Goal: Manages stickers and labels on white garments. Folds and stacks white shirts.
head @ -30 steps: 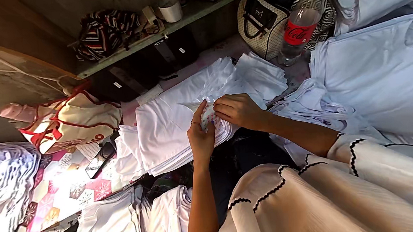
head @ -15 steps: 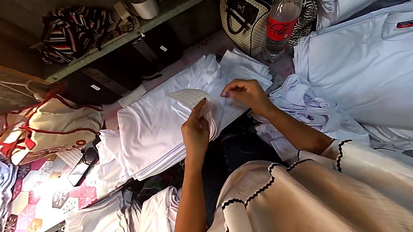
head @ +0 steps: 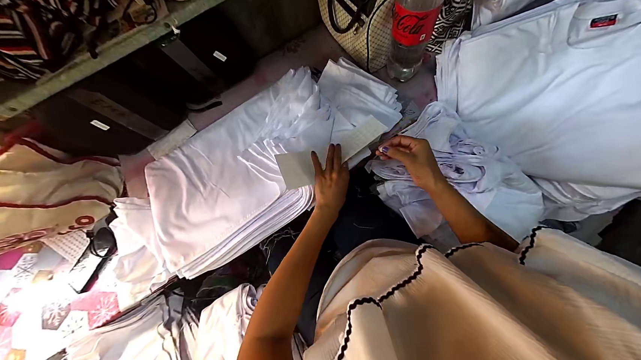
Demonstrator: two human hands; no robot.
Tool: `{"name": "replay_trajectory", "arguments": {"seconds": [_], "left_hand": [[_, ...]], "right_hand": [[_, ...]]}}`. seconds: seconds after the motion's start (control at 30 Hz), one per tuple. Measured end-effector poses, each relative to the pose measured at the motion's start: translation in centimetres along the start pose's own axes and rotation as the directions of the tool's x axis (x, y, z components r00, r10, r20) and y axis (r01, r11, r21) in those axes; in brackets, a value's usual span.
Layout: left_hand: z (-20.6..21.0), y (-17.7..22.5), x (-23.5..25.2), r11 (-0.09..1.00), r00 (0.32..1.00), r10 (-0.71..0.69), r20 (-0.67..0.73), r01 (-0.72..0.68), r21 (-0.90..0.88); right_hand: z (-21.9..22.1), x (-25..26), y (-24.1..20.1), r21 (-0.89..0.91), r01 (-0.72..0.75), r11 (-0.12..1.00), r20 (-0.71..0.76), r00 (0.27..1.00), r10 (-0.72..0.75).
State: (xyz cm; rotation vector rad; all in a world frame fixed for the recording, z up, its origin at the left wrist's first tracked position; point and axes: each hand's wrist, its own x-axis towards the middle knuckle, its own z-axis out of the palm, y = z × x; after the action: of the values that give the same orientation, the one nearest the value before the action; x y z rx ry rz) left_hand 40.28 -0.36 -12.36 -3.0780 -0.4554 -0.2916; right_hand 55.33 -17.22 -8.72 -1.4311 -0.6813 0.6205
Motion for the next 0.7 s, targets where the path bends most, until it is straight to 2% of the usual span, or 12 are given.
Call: {"name": "replay_trajectory", "arguments": {"seconds": [0.13,0.23,0.33,0.4,0.47,0.57,0.7], "left_hand": [[-0.4,-1.1,0.1,0.998,0.995,-0.010,0.100,0.017,-0.065],[-1.6,-1.6,0.4,0.983,0.993,-0.027,0.118,0.048,-0.178],[-3.7,-1.5,0.7,0.944,0.991,-0.118,0.069,0.134,-0.302],[-4.6,-1.4,0.9,0.929,0.986,-0.164,0.032,0.166,-0.332],[-5.1,-1.4,0.7,0.933,0.982,-0.187,0.005,0.179,-0.312],[-5.0,-1.5,0.4,0.936,0.979,-0.202,-0.017,0.188,-0.299],[-4.9,-1.9,0.3,0.892,0.975,-0.221,0.009,0.205,-0.403]], "right_hand": [[1.5,-0.7,1.7,-0.111,0.026,0.993,0.049,0.999,-0.021],[4.1,-0.9,3.6,-0.269,0.195,0.943,0.129,0.978,-0.165],[6.6,0.0,5.8,-0.474,0.466,0.747,0.173,0.881,-0.440],[7.0,1.3,7.3,-0.623,0.549,0.557,0.165,0.788,-0.593],[6.6,2.7,8.2,-0.714,0.545,0.440,0.148,0.732,-0.665],[6.3,3.5,9.1,-0.775,0.525,0.352,0.158,0.700,-0.696],[6.5,3.2,10.0,-0.784,0.537,0.312,0.207,0.700,-0.684]]}}
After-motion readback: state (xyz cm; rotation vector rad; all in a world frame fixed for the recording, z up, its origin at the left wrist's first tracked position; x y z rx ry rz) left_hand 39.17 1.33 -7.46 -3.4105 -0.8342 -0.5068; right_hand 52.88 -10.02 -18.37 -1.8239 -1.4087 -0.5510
